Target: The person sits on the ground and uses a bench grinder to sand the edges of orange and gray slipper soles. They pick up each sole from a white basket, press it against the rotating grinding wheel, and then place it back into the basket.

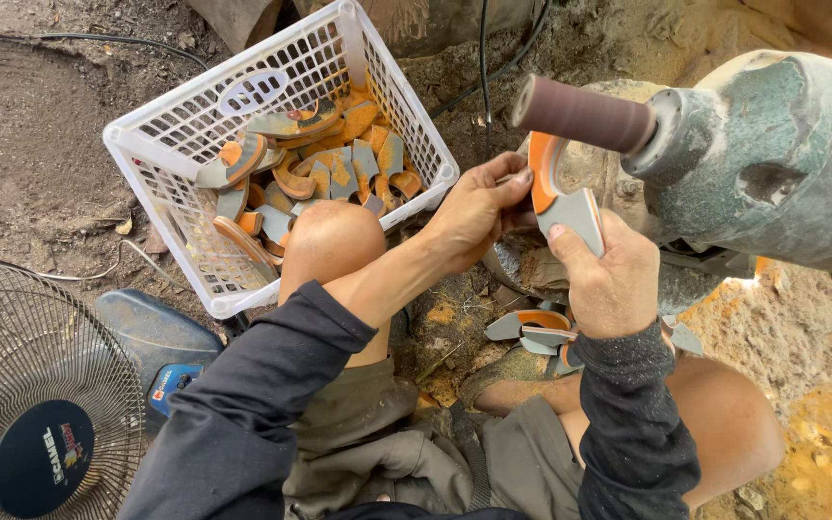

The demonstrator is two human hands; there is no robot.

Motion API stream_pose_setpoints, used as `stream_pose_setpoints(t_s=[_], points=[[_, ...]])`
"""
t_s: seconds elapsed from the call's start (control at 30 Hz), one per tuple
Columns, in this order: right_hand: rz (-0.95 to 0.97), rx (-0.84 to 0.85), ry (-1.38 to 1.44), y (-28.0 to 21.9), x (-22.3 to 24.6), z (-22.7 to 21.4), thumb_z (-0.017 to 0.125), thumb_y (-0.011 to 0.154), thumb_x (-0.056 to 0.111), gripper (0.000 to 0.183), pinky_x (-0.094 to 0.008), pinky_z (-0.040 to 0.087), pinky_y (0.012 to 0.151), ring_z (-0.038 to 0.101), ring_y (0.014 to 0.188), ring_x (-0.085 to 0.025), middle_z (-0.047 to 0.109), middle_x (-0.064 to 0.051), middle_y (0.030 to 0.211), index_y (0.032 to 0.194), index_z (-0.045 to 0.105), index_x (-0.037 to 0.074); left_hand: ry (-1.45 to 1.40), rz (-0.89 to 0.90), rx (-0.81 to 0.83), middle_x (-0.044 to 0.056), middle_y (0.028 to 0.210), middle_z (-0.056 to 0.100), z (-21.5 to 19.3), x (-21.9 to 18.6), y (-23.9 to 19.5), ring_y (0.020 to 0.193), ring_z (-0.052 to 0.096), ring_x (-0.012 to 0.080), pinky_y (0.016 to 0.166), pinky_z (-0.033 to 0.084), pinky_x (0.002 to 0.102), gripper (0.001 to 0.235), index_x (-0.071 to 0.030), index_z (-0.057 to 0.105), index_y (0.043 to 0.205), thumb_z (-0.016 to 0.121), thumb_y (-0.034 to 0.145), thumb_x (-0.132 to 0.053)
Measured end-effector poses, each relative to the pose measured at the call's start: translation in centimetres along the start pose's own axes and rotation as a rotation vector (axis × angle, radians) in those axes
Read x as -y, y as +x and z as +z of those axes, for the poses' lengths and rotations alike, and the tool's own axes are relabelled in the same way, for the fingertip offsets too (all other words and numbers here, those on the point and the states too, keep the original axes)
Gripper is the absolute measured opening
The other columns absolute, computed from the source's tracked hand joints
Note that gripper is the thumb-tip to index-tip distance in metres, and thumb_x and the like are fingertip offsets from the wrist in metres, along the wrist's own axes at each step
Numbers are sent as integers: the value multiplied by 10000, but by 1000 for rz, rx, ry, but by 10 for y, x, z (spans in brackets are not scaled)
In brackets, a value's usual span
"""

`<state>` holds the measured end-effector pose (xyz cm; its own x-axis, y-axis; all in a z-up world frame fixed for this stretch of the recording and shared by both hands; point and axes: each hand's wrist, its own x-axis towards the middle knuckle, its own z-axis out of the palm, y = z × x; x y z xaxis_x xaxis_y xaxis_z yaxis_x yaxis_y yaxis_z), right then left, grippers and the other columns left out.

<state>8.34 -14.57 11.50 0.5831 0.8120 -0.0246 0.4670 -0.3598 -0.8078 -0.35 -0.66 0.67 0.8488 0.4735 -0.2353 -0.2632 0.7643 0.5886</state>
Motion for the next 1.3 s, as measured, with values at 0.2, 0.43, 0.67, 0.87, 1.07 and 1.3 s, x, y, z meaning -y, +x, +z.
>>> stream_pose_setpoints(t_s=[0.2,0.43,0.67,0.87,1.07,1.3], points=[[-38,-22,-555,-2,-10,24,657,1046,296,293,-476,512,641,641,659,-317,649,-183,694,1030,671,3,318,-222,-167,85,1001,724,15,-57,20,855,742,235,699,682,413,411,-147,516,1303,331,1052,-415],[203,56,315,6,-21,33,425,1083,410,431,-325,576,583,710,739,-241,704,-156,932,1203,571,23,329,-147,67,139,999,720,9,-87,51,828,786,260,700,705,492,466,-98,549,1312,504,986,-428],[310,277,1216,39,-60,36,575,1055,261,372,-372,575,696,691,828,-264,661,-197,1108,1316,494,9,269,15,152,102,1018,706,2,-86,65,878,766,252,717,709,491,524,-156,488,1374,597,924,-401],[307,405,1515,51,-82,38,615,1063,185,399,-349,534,707,647,787,-240,677,-160,1061,1421,515,41,170,128,195,189,1109,750,1,-91,67,1016,763,270,869,685,474,534,-121,514,1440,650,982,-359],[211,448,1553,72,-92,43,620,1089,160,342,-340,537,674,652,787,-256,669,-161,1024,1396,545,30,197,286,213,198,1147,765,5,-98,63,1006,800,310,929,701,479,437,-109,601,1396,655,1025,-334],[245,405,1551,76,-91,46,625,1062,137,309,-319,552,680,661,797,-246,674,-162,1007,1344,558,28,215,330,256,191,1149,766,2,-100,67,1007,802,310,933,702,459,422,-94,608,1413,647,1060,-322]])
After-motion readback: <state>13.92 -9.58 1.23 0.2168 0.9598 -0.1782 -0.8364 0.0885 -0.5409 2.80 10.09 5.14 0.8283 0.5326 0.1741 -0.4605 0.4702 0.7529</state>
